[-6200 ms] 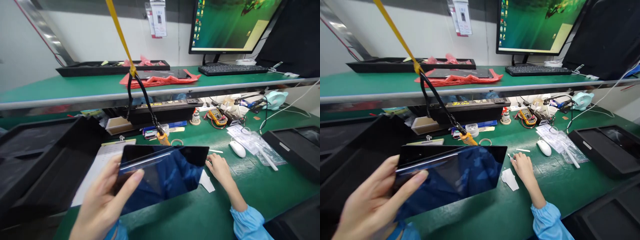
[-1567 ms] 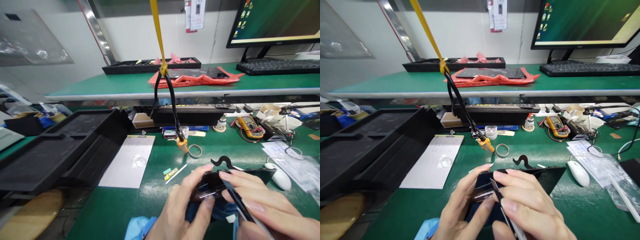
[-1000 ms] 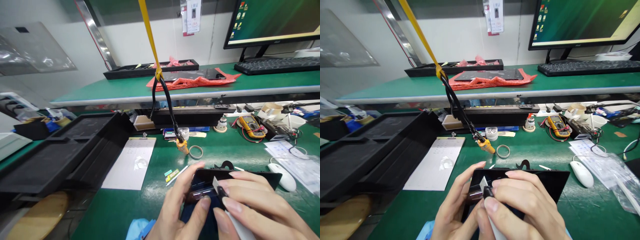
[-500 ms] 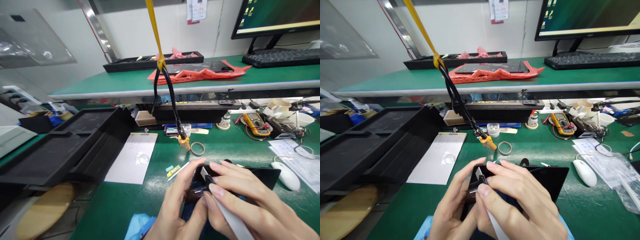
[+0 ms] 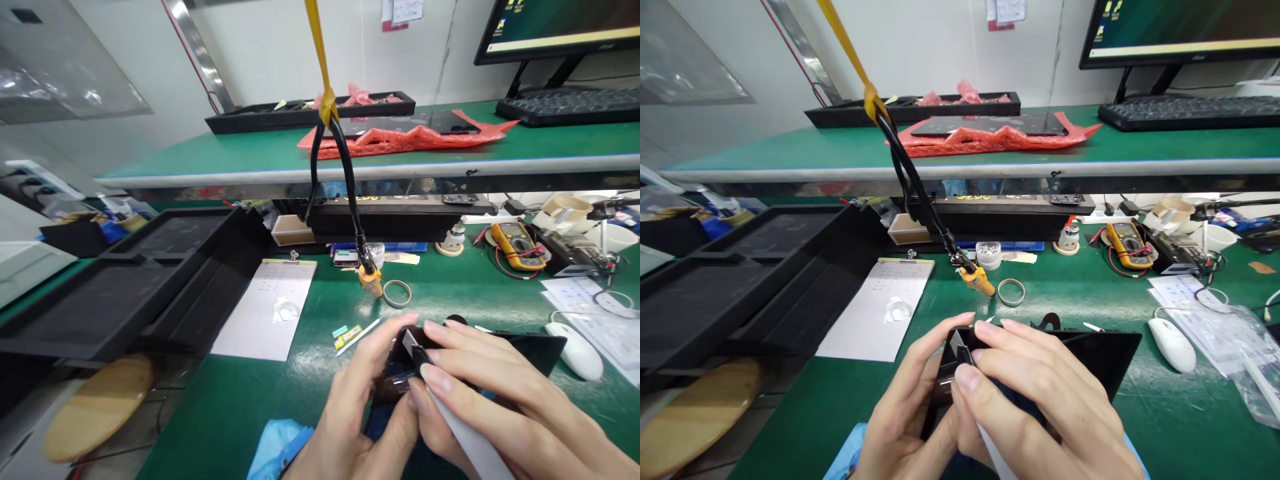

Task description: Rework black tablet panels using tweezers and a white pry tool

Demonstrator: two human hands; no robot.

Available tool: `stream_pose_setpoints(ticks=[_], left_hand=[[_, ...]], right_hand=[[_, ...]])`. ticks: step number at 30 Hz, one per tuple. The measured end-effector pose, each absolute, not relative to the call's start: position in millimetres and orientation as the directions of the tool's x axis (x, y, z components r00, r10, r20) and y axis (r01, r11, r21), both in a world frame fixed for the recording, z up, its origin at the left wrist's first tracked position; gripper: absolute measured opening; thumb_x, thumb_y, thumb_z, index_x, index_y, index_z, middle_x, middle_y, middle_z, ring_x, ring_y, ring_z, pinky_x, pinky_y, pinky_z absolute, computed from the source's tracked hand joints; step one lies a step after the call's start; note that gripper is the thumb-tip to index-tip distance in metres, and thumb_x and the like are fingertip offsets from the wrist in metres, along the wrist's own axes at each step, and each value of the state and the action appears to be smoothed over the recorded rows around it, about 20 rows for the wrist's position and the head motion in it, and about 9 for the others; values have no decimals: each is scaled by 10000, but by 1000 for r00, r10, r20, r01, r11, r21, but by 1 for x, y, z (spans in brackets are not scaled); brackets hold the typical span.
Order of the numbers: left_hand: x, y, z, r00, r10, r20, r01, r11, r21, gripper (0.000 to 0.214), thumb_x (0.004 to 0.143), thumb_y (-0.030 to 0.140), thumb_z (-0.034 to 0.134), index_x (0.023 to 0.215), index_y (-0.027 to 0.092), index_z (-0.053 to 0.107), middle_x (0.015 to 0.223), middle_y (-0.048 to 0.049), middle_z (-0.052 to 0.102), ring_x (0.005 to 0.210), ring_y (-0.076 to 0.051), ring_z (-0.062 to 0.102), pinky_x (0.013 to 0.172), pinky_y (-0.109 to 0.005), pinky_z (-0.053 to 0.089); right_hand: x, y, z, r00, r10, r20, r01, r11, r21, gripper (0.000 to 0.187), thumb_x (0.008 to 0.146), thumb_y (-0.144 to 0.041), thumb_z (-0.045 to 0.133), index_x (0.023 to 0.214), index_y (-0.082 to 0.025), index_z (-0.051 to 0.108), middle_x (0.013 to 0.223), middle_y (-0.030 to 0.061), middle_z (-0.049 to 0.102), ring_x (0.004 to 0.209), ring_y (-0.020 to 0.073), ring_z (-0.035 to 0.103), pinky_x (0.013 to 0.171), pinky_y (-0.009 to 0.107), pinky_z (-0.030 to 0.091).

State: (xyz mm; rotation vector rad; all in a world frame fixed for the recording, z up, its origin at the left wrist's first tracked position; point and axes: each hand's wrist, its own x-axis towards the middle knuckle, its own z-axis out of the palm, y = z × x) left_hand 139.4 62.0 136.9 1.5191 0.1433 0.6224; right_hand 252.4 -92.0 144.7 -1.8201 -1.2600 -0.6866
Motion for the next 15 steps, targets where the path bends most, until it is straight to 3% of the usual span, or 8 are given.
stream_pose_setpoints(ticks=[4,8,12,15], left_hand=[[139,64,135,840,453,298,-300,-70,951,480,1195,319,728,1641,490,685,1616,55,793,1473,-194,771,1194,-181,601],[140,63,135,847,462,264,-263,-69,962,455,1187,343,744,1630,441,706,1604,17,804,1460,-221,784,1168,-204,631],[143,57,139,839,471,273,-289,-39,957,425,1213,357,695,1629,446,693,1618,10,796,1459,-226,786,1140,-204,648],[144,55,142,828,479,293,-313,-41,949,414,1221,360,675,1625,448,686,1627,12,790,1440,-214,797,1131,-201,650]], right_hand=[[244,-89,134,390,454,801,921,-199,-335,243,967,-510,972,1155,-365,916,1101,45,900,1214,336,880,1060,441,763],[250,-89,139,348,506,789,937,-180,-298,212,997,-413,948,1199,-364,907,1134,33,906,1227,325,875,1094,433,746],[265,-93,151,165,680,715,983,-52,-177,293,1110,-174,770,1396,-232,803,1288,74,896,1370,258,801,1291,358,572],[272,-96,155,112,716,689,991,-26,-134,302,1145,-141,710,1445,-168,732,1346,110,880,1468,226,724,1353,315,464]])
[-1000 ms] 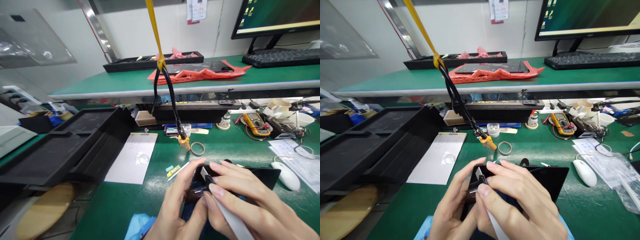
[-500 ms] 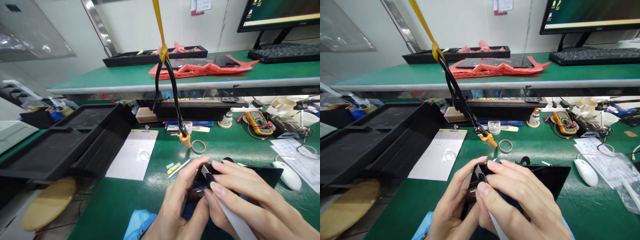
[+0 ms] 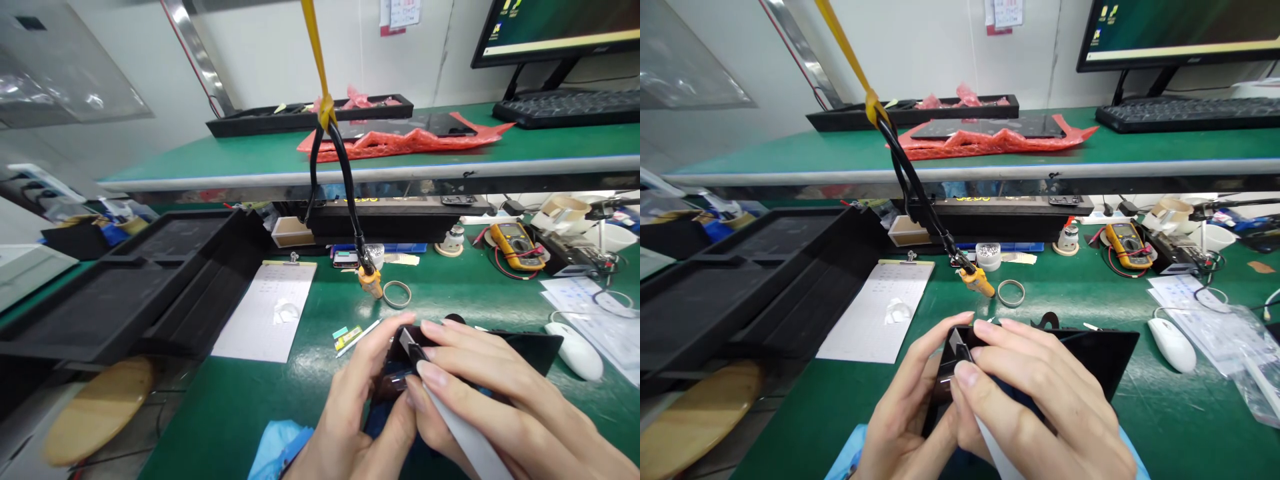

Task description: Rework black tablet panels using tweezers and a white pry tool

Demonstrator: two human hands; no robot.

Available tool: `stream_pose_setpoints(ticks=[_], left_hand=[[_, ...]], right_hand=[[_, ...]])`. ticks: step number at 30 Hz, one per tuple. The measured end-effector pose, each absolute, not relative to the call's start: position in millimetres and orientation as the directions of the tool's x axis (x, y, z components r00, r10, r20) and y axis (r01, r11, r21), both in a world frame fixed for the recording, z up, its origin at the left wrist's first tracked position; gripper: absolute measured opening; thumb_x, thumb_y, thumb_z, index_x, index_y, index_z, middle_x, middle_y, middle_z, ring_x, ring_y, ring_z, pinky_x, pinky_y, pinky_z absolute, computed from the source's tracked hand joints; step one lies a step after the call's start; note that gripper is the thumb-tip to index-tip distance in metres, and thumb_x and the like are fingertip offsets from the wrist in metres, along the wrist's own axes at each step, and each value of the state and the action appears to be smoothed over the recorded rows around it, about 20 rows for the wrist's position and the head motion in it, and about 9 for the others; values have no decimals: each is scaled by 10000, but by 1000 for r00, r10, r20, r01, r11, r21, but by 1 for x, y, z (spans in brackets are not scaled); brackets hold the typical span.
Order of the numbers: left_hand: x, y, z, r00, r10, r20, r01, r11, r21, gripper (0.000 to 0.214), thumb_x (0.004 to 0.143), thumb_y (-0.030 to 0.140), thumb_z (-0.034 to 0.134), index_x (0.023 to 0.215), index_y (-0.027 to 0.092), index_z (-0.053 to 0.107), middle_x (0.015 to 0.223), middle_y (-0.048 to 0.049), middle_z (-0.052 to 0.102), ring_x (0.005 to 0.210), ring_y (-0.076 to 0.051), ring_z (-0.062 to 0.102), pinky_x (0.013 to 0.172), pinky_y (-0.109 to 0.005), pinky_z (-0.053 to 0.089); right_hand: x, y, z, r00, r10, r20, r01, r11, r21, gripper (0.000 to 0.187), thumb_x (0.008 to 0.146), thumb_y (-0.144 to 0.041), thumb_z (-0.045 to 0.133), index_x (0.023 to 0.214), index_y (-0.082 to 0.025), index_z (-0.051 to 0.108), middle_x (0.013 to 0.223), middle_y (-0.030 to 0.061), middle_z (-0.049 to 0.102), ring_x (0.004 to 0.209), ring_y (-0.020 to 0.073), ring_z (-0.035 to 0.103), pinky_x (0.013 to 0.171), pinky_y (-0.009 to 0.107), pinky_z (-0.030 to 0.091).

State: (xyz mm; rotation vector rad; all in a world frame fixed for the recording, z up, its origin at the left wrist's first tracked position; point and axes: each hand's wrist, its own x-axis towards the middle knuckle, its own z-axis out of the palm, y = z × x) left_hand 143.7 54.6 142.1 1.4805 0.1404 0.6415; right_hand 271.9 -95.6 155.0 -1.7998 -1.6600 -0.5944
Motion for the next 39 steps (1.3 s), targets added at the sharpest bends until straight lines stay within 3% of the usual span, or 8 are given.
stream_pose_setpoints(ticks=[5,11,17,21,28,32,34,39], left_hand=[[138,60,140,839,496,227,-223,-67,972,424,1192,369,739,1603,468,726,1589,60,811,1435,-160,787,1151,-124,585],[137,64,135,857,470,213,-194,-91,977,438,1180,380,753,1618,354,732,1611,-38,799,1455,-267,787,1155,-247,647],[137,64,134,845,471,253,-233,-101,967,479,1171,303,772,1622,451,714,1592,35,811,1466,-220,777,1199,-217,602],[137,64,131,844,474,252,-229,-106,968,467,1175,336,768,1631,420,712,1599,5,807,1462,-241,782,1175,-239,630],[137,64,131,839,483,249,-206,-140,968,457,1175,367,766,1629,380,717,1617,-19,795,1485,-267,769,1202,-278,634],[138,63,134,831,482,277,-247,-126,961,490,1177,309,766,1625,493,693,1593,68,808,1460,-192,780,1193,-199,603],[138,63,135,834,477,277,-256,-111,960,486,1177,296,762,1623,479,699,1584,62,814,1451,-186,786,1188,-193,605],[139,63,135,825,484,292,-270,-117,956,493,1168,273,769,1623,452,703,1594,50,809,1458,-190,782,1195,-201,604]], right_hand=[[272,-93,156,91,698,710,992,-2,-125,297,1123,-119,730,1417,-153,732,1308,117,890,1427,242,747,1320,310,500],[271,-94,159,100,692,715,990,0,-139,312,1108,-91,729,1414,-153,727,1296,120,892,1368,255,788,1296,326,540],[272,-95,159,83,694,715,993,5,-120,297,1127,-108,719,1419,-155,734,1312,104,890,1408,240,760,1316,297,509],[271,-91,158,107,667,738,991,-13,-133,266,1129,-105,725,1392,-145,732,1273,111,898,1425,216,756,1341,284,474],[272,-89,160,94,673,734,990,11,-138,290,1102,-88,747,1384,-152,746,1279,111,898,1347,251,803,1288,305,546],[273,-90,159,111,658,745,988,7,-153,304,1077,-82,761,1369,-166,769,1276,96,900,1292,265,831,1245,301,589],[273,-89,159,123,660,741,987,-2,-162,310,1084,-81,743,1380,-173,761,1273,94,900,1265,264,844,1230,314,608],[270,-88,158,108,664,740,990,-5,-140,280,1121,-97,722,1396,-151,716,1266,123,898,1385,210,788,1300,280,528]])
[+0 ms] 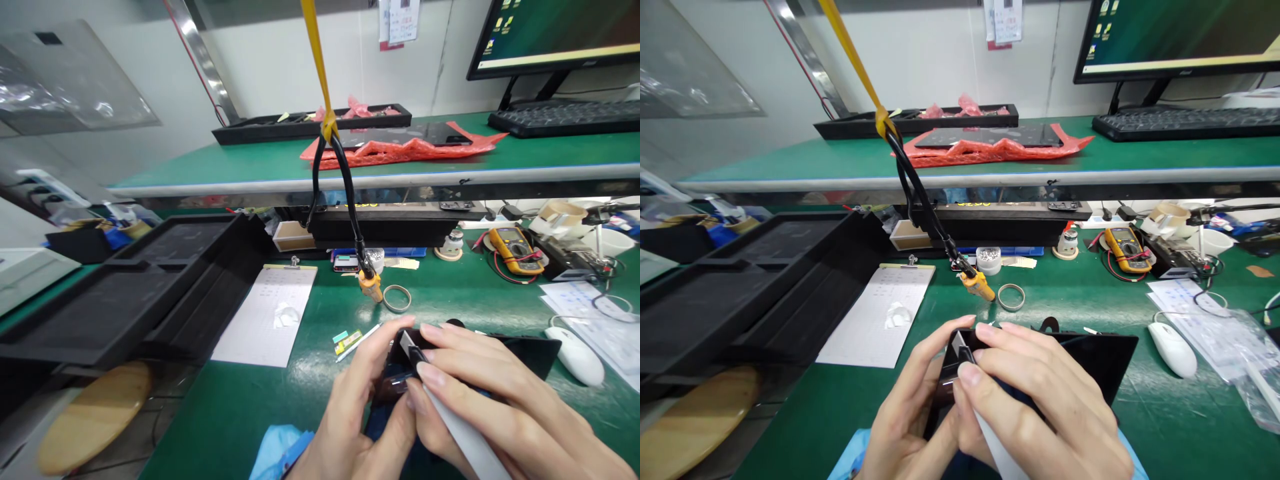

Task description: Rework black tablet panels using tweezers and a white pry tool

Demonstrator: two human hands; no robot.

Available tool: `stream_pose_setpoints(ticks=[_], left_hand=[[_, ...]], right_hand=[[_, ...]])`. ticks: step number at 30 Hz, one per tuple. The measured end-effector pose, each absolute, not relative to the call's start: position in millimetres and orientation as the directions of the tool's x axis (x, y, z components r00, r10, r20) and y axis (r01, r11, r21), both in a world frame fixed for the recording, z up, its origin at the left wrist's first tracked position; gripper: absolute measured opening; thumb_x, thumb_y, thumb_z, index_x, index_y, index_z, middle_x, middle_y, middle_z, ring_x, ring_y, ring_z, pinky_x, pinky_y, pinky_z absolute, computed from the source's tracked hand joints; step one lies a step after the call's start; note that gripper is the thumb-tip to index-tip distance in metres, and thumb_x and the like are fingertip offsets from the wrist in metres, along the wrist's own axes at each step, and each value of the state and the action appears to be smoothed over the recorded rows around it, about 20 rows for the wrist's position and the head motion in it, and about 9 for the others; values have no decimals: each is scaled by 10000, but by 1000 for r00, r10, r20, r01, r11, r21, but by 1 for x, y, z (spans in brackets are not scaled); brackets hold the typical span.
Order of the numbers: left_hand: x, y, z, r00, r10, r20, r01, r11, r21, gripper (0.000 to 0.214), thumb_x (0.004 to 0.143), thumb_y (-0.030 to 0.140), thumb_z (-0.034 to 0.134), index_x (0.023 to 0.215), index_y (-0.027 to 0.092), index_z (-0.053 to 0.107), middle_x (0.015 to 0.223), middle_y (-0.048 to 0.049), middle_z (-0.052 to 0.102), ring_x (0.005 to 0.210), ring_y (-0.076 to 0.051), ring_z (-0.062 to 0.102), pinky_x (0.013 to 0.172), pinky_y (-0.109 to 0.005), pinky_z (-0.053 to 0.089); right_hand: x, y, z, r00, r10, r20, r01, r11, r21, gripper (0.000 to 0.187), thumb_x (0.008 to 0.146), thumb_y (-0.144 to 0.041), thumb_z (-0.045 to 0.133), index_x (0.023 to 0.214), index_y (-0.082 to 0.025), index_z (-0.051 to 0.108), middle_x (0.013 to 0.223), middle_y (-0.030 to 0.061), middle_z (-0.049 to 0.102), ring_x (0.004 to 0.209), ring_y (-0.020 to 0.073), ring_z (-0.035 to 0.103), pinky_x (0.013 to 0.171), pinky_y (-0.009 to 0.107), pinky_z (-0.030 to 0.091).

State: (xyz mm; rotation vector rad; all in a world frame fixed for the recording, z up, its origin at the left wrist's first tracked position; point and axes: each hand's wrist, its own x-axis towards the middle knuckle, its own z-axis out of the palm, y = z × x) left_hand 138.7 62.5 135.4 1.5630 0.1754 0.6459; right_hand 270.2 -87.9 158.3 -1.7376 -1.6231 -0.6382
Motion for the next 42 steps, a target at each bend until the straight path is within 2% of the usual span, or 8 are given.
stream_pose_setpoints(ticks=[8,12,18,22,27,33,37,42], left_hand=[[139,64,132,839,463,285,-263,-112,958,469,1190,338,734,1640,464,686,1597,41,806,1451,-201,786,1184,-214,616],[138,65,128,845,453,285,-245,-146,958,472,1189,357,737,1645,463,684,1617,26,794,1480,-244,770,1224,-268,610],[138,65,121,853,438,284,-230,-173,958,494,1184,283,746,1663,390,688,1639,-8,777,1464,-236,769,1232,-237,578],[135,64,118,855,458,242,-171,-192,966,536,1168,267,767,1673,428,685,1634,22,776,1452,-209,760,1242,-193,545],[134,58,115,850,496,179,-118,-152,981,542,1146,303,783,1681,317,695,1611,-84,787,1392,-304,802,1183,-317,657],[137,44,117,810,557,186,-109,-168,980,493,1167,415,760,1656,390,705,1580,-20,812,1288,-226,842,1113,-213,653],[141,38,114,775,577,258,-133,-250,959,456,1188,496,696,1640,432,708,1526,0,840,1309,-210,844,1231,-226,587],[146,30,105,681,634,367,-163,-358,920,438,1199,564,636,1581,387,757,1367,-46,894,1044,-209,905,1309,-350,563]], right_hand=[[271,-90,159,113,665,738,989,-4,-147,309,1089,-87,750,1391,-151,747,1278,105,899,1332,238,815,1283,282,541],[278,-94,151,110,651,751,984,36,-175,388,1035,-73,791,1404,-188,761,1268,85,902,1275,281,836,1187,308,645],[264,-101,138,367,476,799,915,-30,-403,312,1022,4,724,1234,-220,768,1201,47,915,1151,247,885,1178,310,654],[256,-94,142,404,379,833,906,-42,-421,204,1036,-77,797,1156,-240,790,1100,10,924,1078,264,903,1157,330,684],[253,-85,144,431,319,844,891,-4,-454,284,950,-2,838,1117,-225,782,1078,18,924,987,256,918,1091,341,737],[263,-93,136,319,536,781,936,-50,-348,363,1006,13,761,1283,-221,757,1280,60,896,1289,234,845,1142,293,696],[270,-95,134,295,515,805,938,5,-346,391,977,44,795,1282,-198,758,1324,70,881,1290,235,846,1252,341,633],[266,-94,134,308,494,813,914,84,-397,437,941,84,819,1277,-188,753,1313,63,879,1234,251,872,1295,406,620]])
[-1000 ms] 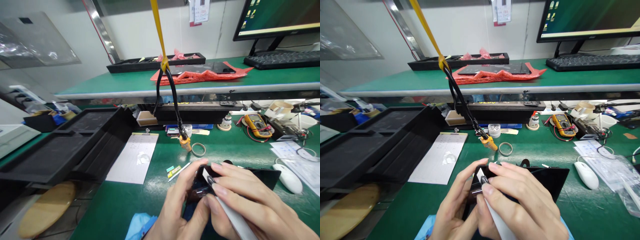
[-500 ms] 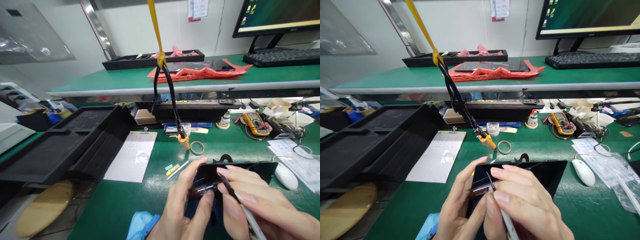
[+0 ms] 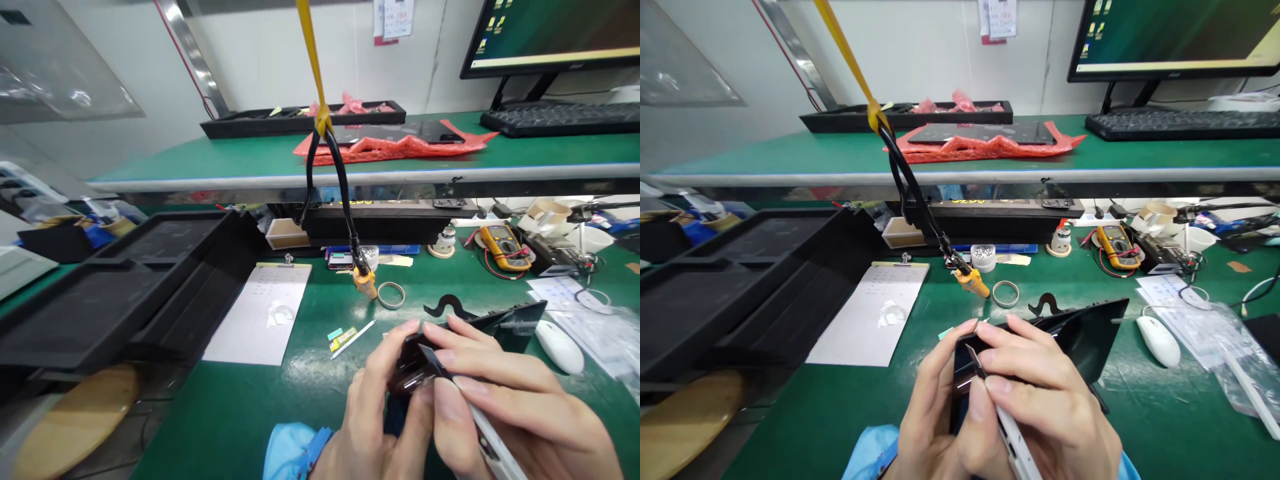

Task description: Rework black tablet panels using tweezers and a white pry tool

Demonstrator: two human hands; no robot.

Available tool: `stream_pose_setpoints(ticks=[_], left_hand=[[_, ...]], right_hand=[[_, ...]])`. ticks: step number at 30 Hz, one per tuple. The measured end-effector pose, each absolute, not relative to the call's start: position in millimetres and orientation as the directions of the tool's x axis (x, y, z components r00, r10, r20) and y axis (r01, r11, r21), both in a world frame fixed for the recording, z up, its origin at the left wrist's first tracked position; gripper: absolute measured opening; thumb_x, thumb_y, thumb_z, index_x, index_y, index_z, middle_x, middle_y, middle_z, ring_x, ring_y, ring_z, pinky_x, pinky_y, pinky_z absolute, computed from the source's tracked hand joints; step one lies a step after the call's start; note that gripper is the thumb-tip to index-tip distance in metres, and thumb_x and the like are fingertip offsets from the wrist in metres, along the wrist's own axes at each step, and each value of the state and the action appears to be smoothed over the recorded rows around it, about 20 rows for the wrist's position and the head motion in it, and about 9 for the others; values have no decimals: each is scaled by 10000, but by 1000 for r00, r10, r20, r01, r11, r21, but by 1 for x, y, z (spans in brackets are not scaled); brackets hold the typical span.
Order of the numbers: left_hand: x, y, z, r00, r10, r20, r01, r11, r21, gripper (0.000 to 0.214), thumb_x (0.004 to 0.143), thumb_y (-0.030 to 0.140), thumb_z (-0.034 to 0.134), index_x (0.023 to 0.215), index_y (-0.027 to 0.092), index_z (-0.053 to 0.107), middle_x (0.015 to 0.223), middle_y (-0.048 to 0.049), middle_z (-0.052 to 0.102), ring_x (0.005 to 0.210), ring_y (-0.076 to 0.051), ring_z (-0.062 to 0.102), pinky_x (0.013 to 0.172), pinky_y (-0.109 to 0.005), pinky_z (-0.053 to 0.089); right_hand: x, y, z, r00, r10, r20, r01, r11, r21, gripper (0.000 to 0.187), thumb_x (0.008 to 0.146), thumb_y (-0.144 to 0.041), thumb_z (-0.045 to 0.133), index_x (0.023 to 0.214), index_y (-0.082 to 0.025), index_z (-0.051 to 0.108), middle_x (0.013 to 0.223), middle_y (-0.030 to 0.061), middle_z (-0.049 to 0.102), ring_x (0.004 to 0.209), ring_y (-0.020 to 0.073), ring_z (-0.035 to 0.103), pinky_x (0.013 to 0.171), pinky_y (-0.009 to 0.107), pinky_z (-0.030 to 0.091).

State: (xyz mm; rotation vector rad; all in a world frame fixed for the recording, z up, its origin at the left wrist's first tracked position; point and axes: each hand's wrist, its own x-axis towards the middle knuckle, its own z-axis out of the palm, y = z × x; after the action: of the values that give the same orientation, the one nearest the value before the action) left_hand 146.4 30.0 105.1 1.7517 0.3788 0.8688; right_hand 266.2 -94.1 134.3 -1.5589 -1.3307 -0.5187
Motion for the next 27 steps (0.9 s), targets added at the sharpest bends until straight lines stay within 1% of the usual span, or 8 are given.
stream_pose_setpoints(ticks=[6,9,13,18,20,22,25,27], left_hand=[[146,25,95,671,622,403,-106,-458,883,414,1217,482,607,1604,399,727,1287,-58,898,754,-201,888,1164,-366,684],[145,26,92,673,615,412,-91,-484,870,428,1218,498,592,1611,387,722,1248,-65,902,770,-205,898,1031,-305,733],[147,26,91,636,606,477,-105,-545,832,422,1219,473,585,1586,337,745,1157,-88,907,998,-274,931,1091,-344,720],[150,24,91,618,610,496,-137,-537,832,404,1242,499,558,1568,343,739,1201,-65,909,753,-174,900,908,-223,742],[150,24,92,611,611,503,-148,-536,831,398,1245,507,556,1569,353,729,1207,-52,909,788,-159,908,848,-175,728],[151,24,94,599,611,518,-147,-552,821,390,1251,501,544,1564,355,725,1217,-47,909,829,-159,916,871,-170,723],[152,24,98,588,608,533,-122,-585,802,397,1258,511,508,1546,353,730,1195,-41,911,731,-149,893,1038,-235,712],[151,25,100,586,605,540,-110,-600,792,401,1255,519,503,1539,353,732,1162,-41,913,840,-183,927,1146,-291,678]], right_hand=[[256,-100,133,349,492,798,895,78,-439,426,953,89,752,1272,-192,776,1364,33,866,1282,223,852,1330,355,578],[257,-103,132,344,503,793,894,81,-440,439,952,77,754,1294,-196,781,1404,44,854,1339,241,826,1315,337,586],[259,-103,132,328,522,788,903,73,-424,476,953,67,756,1335,-216,778,1405,36,859,1332,240,828,1313,337,581],[256,-104,132,343,515,786,898,65,-435,492,950,67,762,1348,-221,774,1397,40,863,1311,256,839,1340,394,566],[255,-104,132,323,538,779,903,70,-423,518,943,85,748,1366,-213,768,1418,34,856,1347,242,821,1355,373,545],[255,-104,130,315,538,782,907,71,-414,526,933,98,745,1361,-206,769,1423,31,853,1346,235,823,1360,372,545],[255,-104,128,332,516,789,902,70,-426,500,937,86,759,1344,-204,777,1420,36,852,1297,240,848,1351,394,564],[255,-104,127,345,512,787,898,65,-436,499,940,80,763,1351,-203,779,1415,42,854,1288,245,851,1347,390,565]])
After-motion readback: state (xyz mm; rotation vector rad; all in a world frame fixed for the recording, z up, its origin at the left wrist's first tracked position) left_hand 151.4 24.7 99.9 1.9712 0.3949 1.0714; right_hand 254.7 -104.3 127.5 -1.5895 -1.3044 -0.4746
